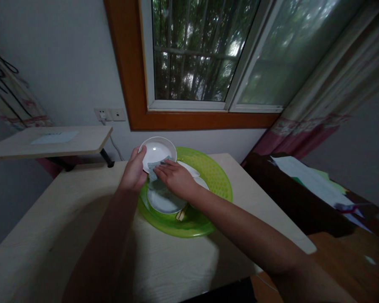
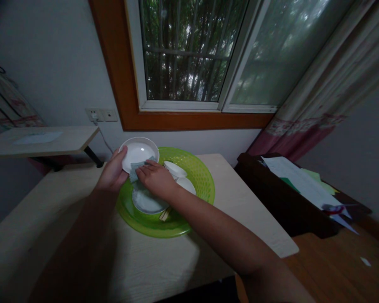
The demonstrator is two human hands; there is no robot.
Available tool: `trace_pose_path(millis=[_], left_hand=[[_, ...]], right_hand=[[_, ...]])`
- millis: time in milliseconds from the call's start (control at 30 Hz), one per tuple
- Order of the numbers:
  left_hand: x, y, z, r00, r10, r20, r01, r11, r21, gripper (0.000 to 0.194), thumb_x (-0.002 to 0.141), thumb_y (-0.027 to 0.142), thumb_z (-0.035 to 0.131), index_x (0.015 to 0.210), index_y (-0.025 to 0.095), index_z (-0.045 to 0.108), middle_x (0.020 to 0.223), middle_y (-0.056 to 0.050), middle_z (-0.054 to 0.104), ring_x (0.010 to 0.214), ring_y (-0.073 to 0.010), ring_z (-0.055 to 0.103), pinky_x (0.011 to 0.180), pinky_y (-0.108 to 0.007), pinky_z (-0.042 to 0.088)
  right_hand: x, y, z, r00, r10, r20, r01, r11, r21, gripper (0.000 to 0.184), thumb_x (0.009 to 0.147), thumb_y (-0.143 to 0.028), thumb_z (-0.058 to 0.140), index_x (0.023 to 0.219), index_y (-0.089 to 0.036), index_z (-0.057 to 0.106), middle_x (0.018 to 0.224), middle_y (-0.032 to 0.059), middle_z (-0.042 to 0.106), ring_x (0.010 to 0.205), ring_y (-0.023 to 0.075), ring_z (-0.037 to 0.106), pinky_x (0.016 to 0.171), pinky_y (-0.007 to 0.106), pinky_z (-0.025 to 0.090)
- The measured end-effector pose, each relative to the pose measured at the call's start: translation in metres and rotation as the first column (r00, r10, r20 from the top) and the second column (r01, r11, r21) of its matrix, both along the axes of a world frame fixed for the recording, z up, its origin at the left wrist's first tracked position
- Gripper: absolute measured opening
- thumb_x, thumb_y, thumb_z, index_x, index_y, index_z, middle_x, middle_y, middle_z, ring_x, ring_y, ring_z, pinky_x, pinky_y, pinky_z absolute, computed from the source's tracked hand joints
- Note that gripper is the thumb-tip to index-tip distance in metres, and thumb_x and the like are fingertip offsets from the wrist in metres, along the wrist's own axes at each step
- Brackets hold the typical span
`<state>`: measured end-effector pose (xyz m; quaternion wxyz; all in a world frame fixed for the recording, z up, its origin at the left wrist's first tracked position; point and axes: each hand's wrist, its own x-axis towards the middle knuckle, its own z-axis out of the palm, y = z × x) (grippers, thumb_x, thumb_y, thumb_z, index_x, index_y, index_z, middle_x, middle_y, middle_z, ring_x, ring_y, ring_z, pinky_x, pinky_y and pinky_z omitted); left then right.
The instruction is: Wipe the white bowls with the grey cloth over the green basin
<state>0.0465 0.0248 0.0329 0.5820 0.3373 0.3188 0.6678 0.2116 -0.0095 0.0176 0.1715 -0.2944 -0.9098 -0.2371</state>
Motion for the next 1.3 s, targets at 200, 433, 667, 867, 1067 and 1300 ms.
trace_pose_path(millis=[200,433,667,867,1067,1300], left_hand=[[-0.003,-0.001,0.001,0.999,-0.049,0.002,0.049,0.998,-0.028,0.037,0.081,0.028,0.081,0.109,0.021,0.058,0.097,-0.003,0.071,0.090,-0.0203,0.070,0.080,-0.031,0.056],[-0.037,0.002,0.006,0.989,-0.081,-0.124,0.071,0.994,-0.080,0.030,0.077,0.018,0.077,0.099,0.020,0.058,0.086,0.000,0.065,0.075,-0.0150,0.063,0.065,-0.023,0.050],[-0.042,-0.004,0.009,0.965,-0.111,-0.238,0.103,0.994,-0.046,0.032,0.078,0.028,0.081,0.103,0.017,0.063,0.087,-0.003,0.067,0.075,-0.0156,0.063,0.063,-0.023,0.048],[-0.022,-0.003,0.008,0.990,-0.057,-0.132,0.054,0.998,-0.030,0.034,0.083,0.035,0.082,0.103,0.020,0.059,0.086,-0.002,0.067,0.079,-0.0179,0.067,0.068,-0.026,0.052],[-0.006,-0.002,0.006,0.999,0.011,-0.044,-0.011,1.000,-0.001,0.040,0.083,0.041,0.083,0.105,0.021,0.057,0.094,-0.003,0.068,0.092,-0.0199,0.069,0.079,-0.030,0.055],[0.009,-0.006,0.001,0.996,0.085,0.030,-0.085,0.996,0.004,0.036,0.086,0.040,0.081,0.102,0.023,0.054,0.094,-0.001,0.066,0.091,-0.0172,0.067,0.081,-0.028,0.055]], right_hand=[[-0.001,-0.002,0.003,1.000,-0.009,-0.020,0.008,0.999,-0.048,0.025,0.106,-0.013,0.054,0.124,-0.008,0.070,0.124,0.0167,0.077,0.111,0.0228,0.075,0.119,0.043,0.046],[0.001,0.000,0.005,0.999,0.032,0.019,-0.030,0.997,-0.071,0.020,0.105,-0.014,0.056,0.114,-0.011,0.074,0.120,0.0142,0.079,0.112,0.0235,0.074,0.122,0.046,0.042],[-0.002,-0.003,0.004,0.999,0.043,0.032,-0.038,0.990,-0.137,0.020,0.105,-0.013,0.056,0.113,-0.011,0.074,0.121,0.0157,0.078,0.115,0.0243,0.073,0.118,0.047,0.046],[-0.001,-0.002,0.000,0.999,-0.033,0.026,0.035,0.996,-0.086,0.026,0.105,-0.013,0.055,0.125,-0.007,0.070,0.132,0.0197,0.073,0.121,0.0271,0.071,0.110,0.046,0.052],[0.000,0.000,0.000,0.997,-0.044,-0.067,0.034,0.989,-0.145,0.035,0.104,-0.011,0.056,0.137,-0.007,0.065,0.141,0.0217,0.068,0.130,0.0277,0.067,0.113,0.047,0.051],[0.000,0.001,-0.002,0.995,-0.030,-0.096,0.020,0.994,-0.105,0.032,0.105,-0.012,0.054,0.136,-0.009,0.065,0.138,0.0195,0.071,0.124,0.0271,0.070,0.107,0.046,0.055]])
